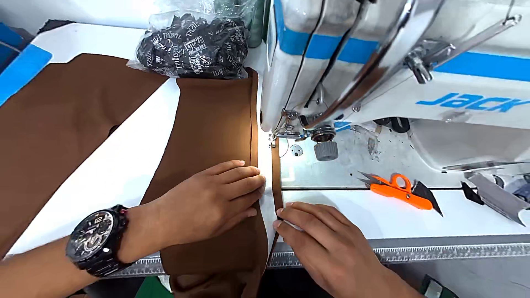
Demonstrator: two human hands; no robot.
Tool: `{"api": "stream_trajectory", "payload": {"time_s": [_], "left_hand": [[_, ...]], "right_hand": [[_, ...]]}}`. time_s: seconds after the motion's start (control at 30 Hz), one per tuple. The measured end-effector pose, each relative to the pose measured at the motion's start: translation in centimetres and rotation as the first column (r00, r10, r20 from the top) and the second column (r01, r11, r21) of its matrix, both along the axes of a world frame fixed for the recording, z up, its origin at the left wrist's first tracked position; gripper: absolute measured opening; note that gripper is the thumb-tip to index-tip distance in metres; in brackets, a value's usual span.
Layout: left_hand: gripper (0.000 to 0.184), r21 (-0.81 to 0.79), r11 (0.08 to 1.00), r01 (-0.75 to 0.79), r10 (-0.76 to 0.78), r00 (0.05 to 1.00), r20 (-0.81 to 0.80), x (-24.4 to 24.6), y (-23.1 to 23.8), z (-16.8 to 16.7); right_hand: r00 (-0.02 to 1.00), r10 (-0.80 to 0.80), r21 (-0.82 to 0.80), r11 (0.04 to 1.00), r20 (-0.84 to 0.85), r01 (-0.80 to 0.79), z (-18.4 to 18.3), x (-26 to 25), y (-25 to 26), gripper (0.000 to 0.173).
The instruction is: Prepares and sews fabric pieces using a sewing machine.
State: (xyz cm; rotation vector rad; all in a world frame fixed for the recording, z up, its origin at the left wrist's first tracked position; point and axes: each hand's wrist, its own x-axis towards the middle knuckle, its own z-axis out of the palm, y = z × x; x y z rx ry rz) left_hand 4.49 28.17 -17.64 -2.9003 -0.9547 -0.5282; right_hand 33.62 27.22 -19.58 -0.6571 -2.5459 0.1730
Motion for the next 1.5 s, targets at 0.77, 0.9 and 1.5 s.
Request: {"api": "stream_trajectory", "payload": {"time_s": [0.77,0.9,1.5], "left_hand": [[0.031,-0.679,0.581,-0.449,0.794,0.498,0.35,4.9,-5.4,1.1],[0.031,-0.66,0.615,-0.431,0.763,0.536,0.361,4.8,-5.5,0.9],[0.036,-0.209,0.886,-0.415,0.449,0.879,0.161,4.2,-5.6,0.3]], "right_hand": [[0.958,0.28,-0.384,0.88,-0.057,-0.28,2.1,-3.9,11.2,0.044],[0.949,0.31,-0.386,0.869,-0.064,-0.31,2.1,-3.9,11.4,0.037],[0.913,0.401,0.288,0.868,0.072,-0.404,1.9,-2.2,6.7,0.017]]}}
